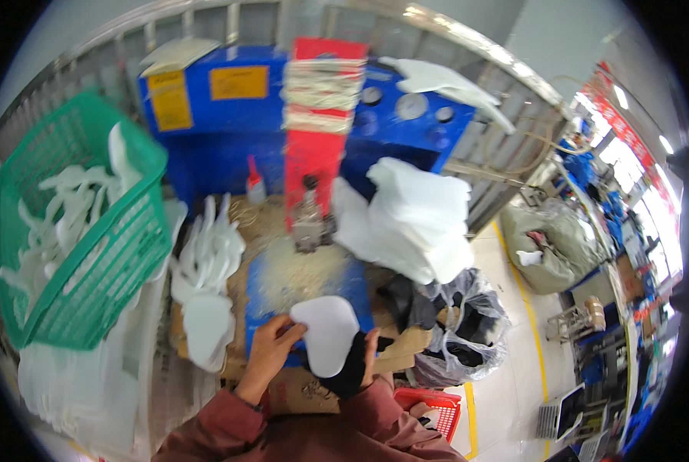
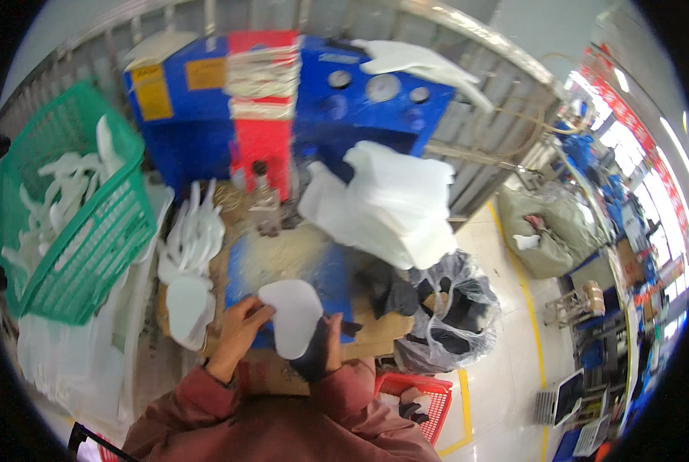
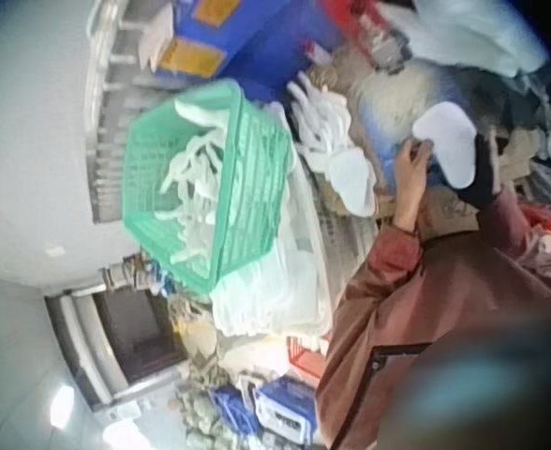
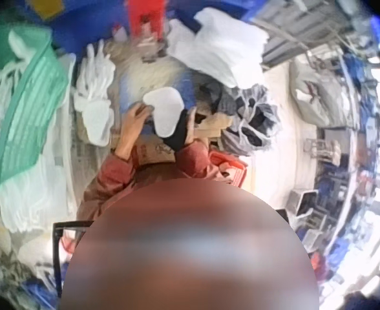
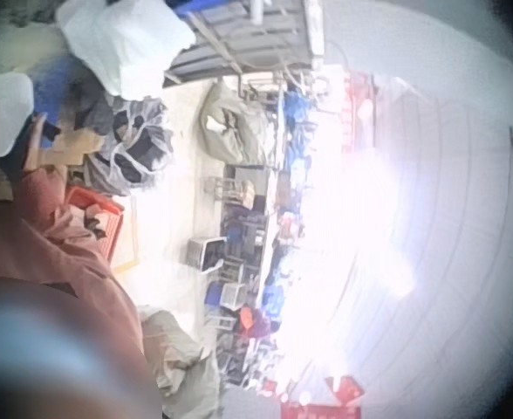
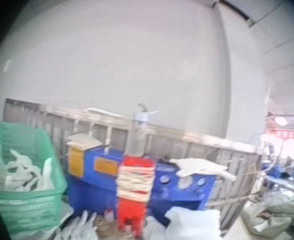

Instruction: The person repeatedly picks black and white foam insoles, aligns them, and presses them together at a workstation. The person places the assembled pairs into a red basket and continues the cycle with new insoles from nearby piles.

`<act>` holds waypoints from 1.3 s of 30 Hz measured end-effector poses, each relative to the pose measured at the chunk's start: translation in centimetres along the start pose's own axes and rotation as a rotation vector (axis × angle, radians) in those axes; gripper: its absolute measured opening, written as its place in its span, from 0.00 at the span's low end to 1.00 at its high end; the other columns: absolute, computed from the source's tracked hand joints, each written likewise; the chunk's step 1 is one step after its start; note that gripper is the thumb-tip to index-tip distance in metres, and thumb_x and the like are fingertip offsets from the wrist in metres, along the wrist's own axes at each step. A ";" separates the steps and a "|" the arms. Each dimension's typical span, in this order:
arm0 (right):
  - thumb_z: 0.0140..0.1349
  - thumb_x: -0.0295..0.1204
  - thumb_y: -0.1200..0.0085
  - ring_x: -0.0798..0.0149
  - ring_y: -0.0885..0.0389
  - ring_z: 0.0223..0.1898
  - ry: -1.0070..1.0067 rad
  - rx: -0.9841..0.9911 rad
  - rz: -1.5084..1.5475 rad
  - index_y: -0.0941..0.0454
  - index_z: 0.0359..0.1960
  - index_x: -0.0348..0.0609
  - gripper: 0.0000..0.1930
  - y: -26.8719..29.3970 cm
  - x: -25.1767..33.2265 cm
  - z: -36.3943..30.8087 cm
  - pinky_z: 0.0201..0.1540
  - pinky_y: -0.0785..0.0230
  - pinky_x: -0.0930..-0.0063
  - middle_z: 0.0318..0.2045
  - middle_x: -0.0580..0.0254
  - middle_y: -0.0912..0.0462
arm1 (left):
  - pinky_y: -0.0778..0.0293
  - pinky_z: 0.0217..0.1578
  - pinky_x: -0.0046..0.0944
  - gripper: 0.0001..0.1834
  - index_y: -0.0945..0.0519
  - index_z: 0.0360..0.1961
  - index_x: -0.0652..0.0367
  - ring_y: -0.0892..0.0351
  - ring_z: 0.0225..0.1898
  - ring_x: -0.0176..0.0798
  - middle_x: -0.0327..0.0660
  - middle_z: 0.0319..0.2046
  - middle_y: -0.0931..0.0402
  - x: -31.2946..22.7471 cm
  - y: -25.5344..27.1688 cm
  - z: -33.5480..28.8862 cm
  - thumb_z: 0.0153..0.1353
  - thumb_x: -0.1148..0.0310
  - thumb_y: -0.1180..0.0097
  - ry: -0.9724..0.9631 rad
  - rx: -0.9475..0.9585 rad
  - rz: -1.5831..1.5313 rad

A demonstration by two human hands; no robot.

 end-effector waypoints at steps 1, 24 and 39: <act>0.65 0.78 0.69 0.50 0.22 0.64 -0.013 -0.019 0.029 0.39 0.76 0.45 0.53 0.1 -0.1 0.0 0.64 0.26 0.51 0.68 0.52 0.25 | 0.26 0.30 0.32 0.12 0.14 0.38 0.68 0.20 0.30 0.29 0.38 0.29 0.16 0.1 0.1 -0.1 0.65 0.66 0.32 0.015 -0.002 0.005; 0.80 0.58 0.63 0.70 0.23 0.51 0.224 0.077 -0.405 0.24 0.63 0.39 0.33 1.6 -0.5 0.3 0.56 0.31 0.73 0.49 0.66 0.18 | 0.24 0.33 0.35 0.06 0.16 0.36 0.65 0.19 0.28 0.35 0.39 0.28 0.17 8.0 1.6 3.9 0.67 0.72 0.40 0.044 -0.019 -0.237; 0.80 0.45 0.53 0.56 0.22 0.63 0.833 -0.056 -0.925 0.27 0.70 0.41 0.26 -2.5 3.1 -7.4 0.65 0.29 0.65 0.61 0.53 0.21 | 0.54 0.78 0.52 0.36 0.42 0.77 0.65 0.52 0.79 0.61 0.59 0.79 0.51 -7.9 -7.3 -1.1 0.75 0.55 0.54 -0.727 0.042 0.504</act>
Point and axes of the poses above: each hand's wrist, its own z-axis towards the middle knuckle, its own y-axis out of the back of the hand, x = y × z, the point moved 5 cm from there along z, towards the middle knuckle
